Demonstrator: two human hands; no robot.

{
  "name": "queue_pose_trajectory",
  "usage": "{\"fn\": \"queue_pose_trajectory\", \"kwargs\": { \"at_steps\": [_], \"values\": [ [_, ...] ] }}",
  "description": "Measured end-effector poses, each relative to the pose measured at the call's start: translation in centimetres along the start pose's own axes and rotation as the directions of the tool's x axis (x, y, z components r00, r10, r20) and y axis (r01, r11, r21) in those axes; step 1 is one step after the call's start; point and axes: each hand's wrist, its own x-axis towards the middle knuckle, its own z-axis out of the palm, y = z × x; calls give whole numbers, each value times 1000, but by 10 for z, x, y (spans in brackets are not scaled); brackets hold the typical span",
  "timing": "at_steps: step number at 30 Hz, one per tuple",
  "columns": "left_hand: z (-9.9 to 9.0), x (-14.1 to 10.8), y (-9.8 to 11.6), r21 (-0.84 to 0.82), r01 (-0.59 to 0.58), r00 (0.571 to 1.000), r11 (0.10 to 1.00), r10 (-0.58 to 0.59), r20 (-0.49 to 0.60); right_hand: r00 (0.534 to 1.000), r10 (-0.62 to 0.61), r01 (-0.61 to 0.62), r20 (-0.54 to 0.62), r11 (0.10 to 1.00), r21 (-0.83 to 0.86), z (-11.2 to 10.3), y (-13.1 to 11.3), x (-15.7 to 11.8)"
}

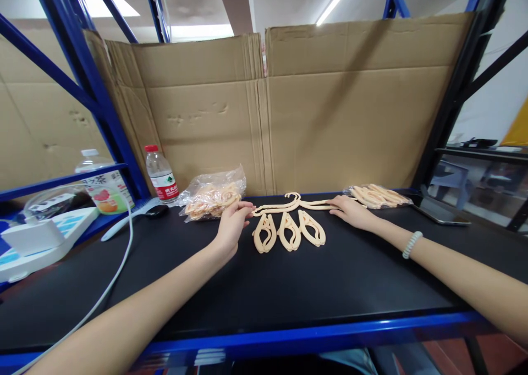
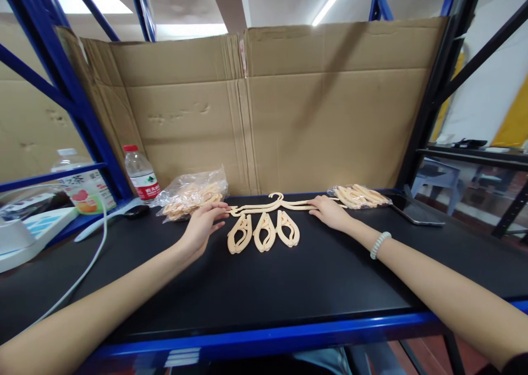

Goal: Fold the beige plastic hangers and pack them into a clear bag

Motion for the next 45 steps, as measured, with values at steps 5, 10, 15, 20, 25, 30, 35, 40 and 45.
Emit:
{"fn": "queue_pose_trajectory", "kwargs": {
  "at_steps": [5,10,15,20,25,30,35,40,45],
  "values": [
    [-1,-1,2,-89,-33,997,996,26,-79,999,-27,28,-45,999,42,0,1,2],
    [-2,-1,5,-144,-69,990,987,50,-134,992,-20,30,-125,997,77,-10,-1,2],
    [-1,-2,5,-175,-73,989,982,48,-143,968,5,16,-253,996,83,-28,-8,2],
    [0,-5,1,-192,-60,992,980,37,-124,927,146,-113,-345,987,114,-43,-20,1],
    [4,-13,-2,-190,-28,998,981,16,-63,901,163,-119,-402,984,131,-47,-36,0],
    [8,-21,1,-169,-120,988,978,135,81,910,72,-28,-407,993,114,-44,-56,0],
    [9,-26,0,-115,-98,986,989,112,122,915,-82,109,-395,993,44,-40,-73,-2],
    [8,-26,-2,10,-158,958,987,151,243,913,-140,166,-384,986,35,-39,-82,-4],
    [7,-26,2,4,-183,961,983,178,211,903,-246,236,-353,969,-72,-40,-78,-4]
  ]
}}
